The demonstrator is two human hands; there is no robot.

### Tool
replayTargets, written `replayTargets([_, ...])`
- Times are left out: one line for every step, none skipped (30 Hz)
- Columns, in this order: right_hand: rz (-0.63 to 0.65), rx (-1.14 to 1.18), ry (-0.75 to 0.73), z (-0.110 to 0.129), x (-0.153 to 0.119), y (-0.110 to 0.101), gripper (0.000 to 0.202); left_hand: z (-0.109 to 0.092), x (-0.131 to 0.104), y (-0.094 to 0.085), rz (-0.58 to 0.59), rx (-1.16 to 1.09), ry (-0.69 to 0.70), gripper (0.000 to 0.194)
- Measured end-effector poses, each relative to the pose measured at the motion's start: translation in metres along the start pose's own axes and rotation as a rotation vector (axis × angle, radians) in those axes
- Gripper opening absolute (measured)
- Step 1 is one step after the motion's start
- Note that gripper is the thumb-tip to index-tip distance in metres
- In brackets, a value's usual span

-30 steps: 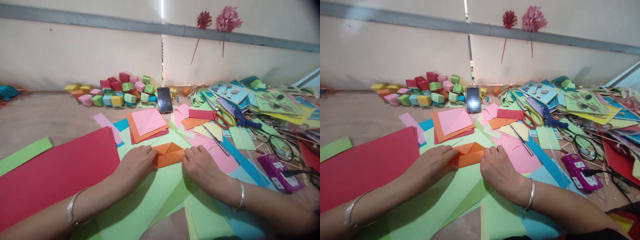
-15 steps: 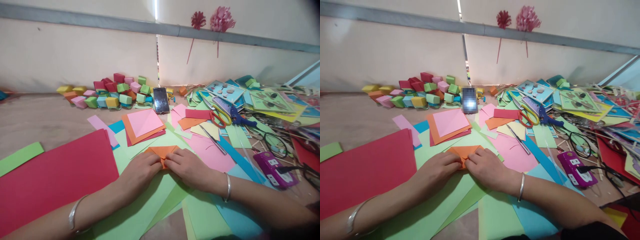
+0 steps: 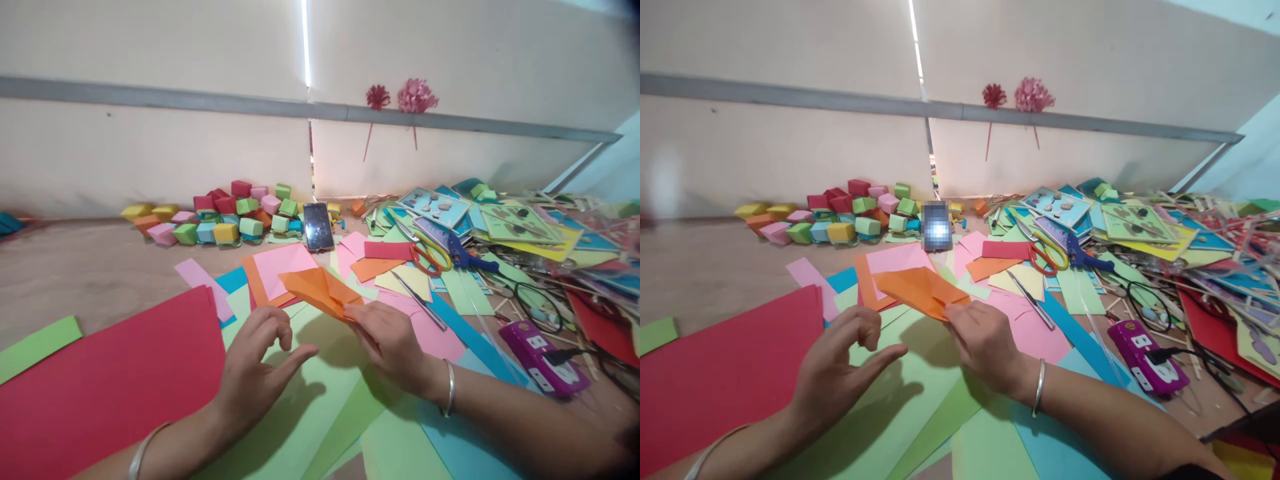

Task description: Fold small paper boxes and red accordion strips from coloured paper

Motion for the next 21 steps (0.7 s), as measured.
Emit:
replayTargets([-0.034,0.034,-0.022,0.001,0.001,0.000,0.019,0.002,0.000,0.003,0.086,-0.120,-0.119,0.030])
replayTargets([-0.050,0.067,-0.043,0.003,0.001,0.000,0.021,0.003,-0.001,0.007,0.184,-0.255,-0.234,0.028])
replayTargets([-0.047,0.096,-0.057,0.004,0.002,0.001,0.023,0.004,-0.002,0.012,0.291,-0.404,-0.337,0.032])
replayTargets([-0.026,0.123,-0.067,0.005,0.002,0.003,0.024,0.004,-0.003,0.017,0.396,-0.555,-0.421,0.042])
replayTargets([0.012,0.145,-0.070,0.007,0.003,0.005,0.024,0.004,-0.004,0.022,0.487,-0.694,-0.484,0.050])
replayTargets([0.067,0.163,-0.061,0.008,0.004,0.006,0.025,0.004,-0.005,0.025,0.556,-0.802,-0.526,0.053])
replayTargets([0.135,0.179,-0.038,0.010,0.006,0.008,0.025,0.003,-0.005,0.027,0.596,-0.871,-0.555,0.052])
replayTargets([0.210,0.199,-0.003,0.011,0.007,0.008,0.024,0.004,-0.005,0.028,0.612,-0.903,-0.579,0.050])
replayTargets([0.284,0.221,0.039,0.014,0.010,0.009,0.023,0.004,-0.004,0.029,0.613,-0.908,-0.597,0.050])
replayTargets([0.350,0.242,0.086,0.016,0.012,0.008,0.023,0.006,-0.004,0.028,0.609,-0.898,-0.613,0.050])
replayTargets([0.408,0.263,0.135,0.019,0.015,0.007,0.023,0.007,-0.003,0.027,0.607,-0.885,-0.621,0.050])
replayTargets([0.452,0.290,0.181,0.023,0.019,0.004,0.024,0.009,-0.003,0.027,0.609,-0.881,-0.622,0.051])
replayTargets([0.485,0.322,0.231,0.026,0.025,-0.002,0.024,0.011,-0.003,0.027,0.615,-0.888,-0.613,0.052])
replayTargets([0.511,0.360,0.287,0.029,0.032,-0.009,0.024,0.013,-0.002,0.027,0.621,-0.906,-0.600,0.052])
replayTargets([0.512,0.419,0.342,0.030,0.042,-0.020,0.022,0.014,-0.002,0.027,0.622,-0.930,-0.586,0.053])
replayTargets([0.501,0.496,0.407,0.029,0.055,-0.033,0.019,0.015,-0.002,0.027,0.619,-0.953,-0.574,0.053])
replayTargets([0.458,0.585,0.465,0.025,0.072,-0.048,0.018,0.016,-0.002,0.028,0.614,-0.972,-0.566,0.054])
replayTargets([0.379,0.692,0.497,0.018,0.092,-0.065,0.019,0.016,-0.001,0.028,0.609,-0.990,-0.562,0.055])
replayTargets([0.200,0.767,0.456,0.008,0.114,-0.083,0.021,0.016,-0.001,0.027,0.604,-1.008,-0.555,0.056])
replayTargets([-0.040,0.800,0.380,-0.006,0.136,-0.101,0.024,0.015,-0.001,0.027,0.597,-1.025,-0.548,0.056])
replayTargets([-0.227,0.780,0.331,-0.022,0.155,-0.116,0.033,0.013,-0.001,0.026,0.597,-1.041,-0.541,0.056])
Point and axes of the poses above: each hand's wrist, its own x-axis towards the middle knuckle, its own y-axis out of the palm, z = x × y, the point moved 1 cm from there along x, towards the middle knuckle, and after that the axes turned 13 degrees about x, right-handed, at the moved point
